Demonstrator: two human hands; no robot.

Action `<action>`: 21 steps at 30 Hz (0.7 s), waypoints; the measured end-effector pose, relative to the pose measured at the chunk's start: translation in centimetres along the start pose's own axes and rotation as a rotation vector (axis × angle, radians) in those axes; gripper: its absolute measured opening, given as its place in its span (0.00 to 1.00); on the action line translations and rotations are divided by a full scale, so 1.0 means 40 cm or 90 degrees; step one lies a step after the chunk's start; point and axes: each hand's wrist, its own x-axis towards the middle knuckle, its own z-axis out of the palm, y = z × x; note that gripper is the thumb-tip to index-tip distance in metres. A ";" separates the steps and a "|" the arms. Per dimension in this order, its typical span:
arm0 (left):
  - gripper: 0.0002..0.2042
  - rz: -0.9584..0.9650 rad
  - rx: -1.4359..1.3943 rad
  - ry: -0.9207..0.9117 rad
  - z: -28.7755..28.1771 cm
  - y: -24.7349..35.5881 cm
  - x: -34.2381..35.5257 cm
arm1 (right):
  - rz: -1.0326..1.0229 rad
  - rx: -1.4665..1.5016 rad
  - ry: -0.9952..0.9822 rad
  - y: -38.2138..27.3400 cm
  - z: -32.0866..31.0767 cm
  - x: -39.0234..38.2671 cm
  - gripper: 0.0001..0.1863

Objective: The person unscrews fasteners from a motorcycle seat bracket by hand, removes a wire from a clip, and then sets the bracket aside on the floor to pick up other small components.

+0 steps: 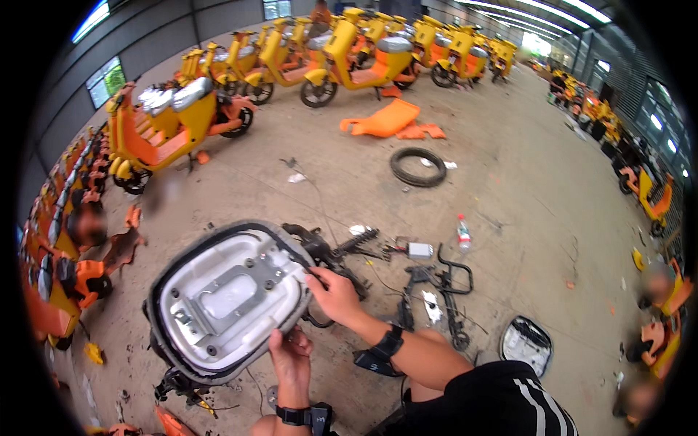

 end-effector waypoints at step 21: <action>0.24 0.010 -0.050 -0.059 -0.047 -0.014 0.003 | 0.089 0.151 -0.066 0.042 0.018 0.012 0.15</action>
